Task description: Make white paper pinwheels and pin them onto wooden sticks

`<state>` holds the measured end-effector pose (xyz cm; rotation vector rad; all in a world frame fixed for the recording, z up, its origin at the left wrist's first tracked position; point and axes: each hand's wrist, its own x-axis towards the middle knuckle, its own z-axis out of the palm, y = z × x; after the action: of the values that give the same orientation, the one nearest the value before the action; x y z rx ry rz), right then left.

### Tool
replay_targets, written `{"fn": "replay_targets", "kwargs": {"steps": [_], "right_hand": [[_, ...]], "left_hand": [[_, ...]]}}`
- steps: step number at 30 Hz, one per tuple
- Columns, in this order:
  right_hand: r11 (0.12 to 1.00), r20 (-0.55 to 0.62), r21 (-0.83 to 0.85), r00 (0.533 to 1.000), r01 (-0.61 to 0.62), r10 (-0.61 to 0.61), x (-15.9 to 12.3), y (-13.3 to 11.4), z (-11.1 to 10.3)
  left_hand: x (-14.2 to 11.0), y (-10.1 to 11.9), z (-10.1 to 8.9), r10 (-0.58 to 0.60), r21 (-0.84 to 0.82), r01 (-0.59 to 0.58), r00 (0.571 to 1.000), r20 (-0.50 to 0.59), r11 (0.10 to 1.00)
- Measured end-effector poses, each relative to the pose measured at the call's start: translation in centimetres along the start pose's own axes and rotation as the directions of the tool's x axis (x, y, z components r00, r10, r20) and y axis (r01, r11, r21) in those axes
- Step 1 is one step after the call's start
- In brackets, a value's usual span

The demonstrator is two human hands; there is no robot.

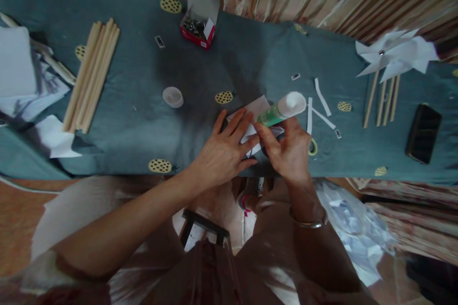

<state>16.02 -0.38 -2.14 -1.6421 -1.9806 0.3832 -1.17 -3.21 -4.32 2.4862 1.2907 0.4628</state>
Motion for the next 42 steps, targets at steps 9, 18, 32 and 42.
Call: {"fn": "replay_targets", "kwargs": {"steps": [9,18,32,42], "right_hand": [[1.0,0.023,-0.01,0.999,0.022,-0.021,0.09,0.11,-0.1],[0.996,0.06,-0.039,0.995,0.082,-0.079,0.09,0.31,-0.12],[0.99,0.108,-0.064,0.987,0.127,-0.12,-0.34,0.31,-0.63],[0.987,0.088,-0.098,0.989,0.127,-0.119,-0.68,0.81,-0.69]], "left_hand": [[0.03,0.02,0.05,-0.007,-0.009,0.007,1.0,0.003,1.0],[0.07,0.04,-0.08,-0.007,-0.025,0.007,1.0,0.006,1.0],[0.05,0.0,-0.08,-0.005,-0.026,0.006,1.0,0.016,1.0],[0.11,0.1,-0.24,0.0,0.027,0.0,1.0,0.017,1.0]]}}
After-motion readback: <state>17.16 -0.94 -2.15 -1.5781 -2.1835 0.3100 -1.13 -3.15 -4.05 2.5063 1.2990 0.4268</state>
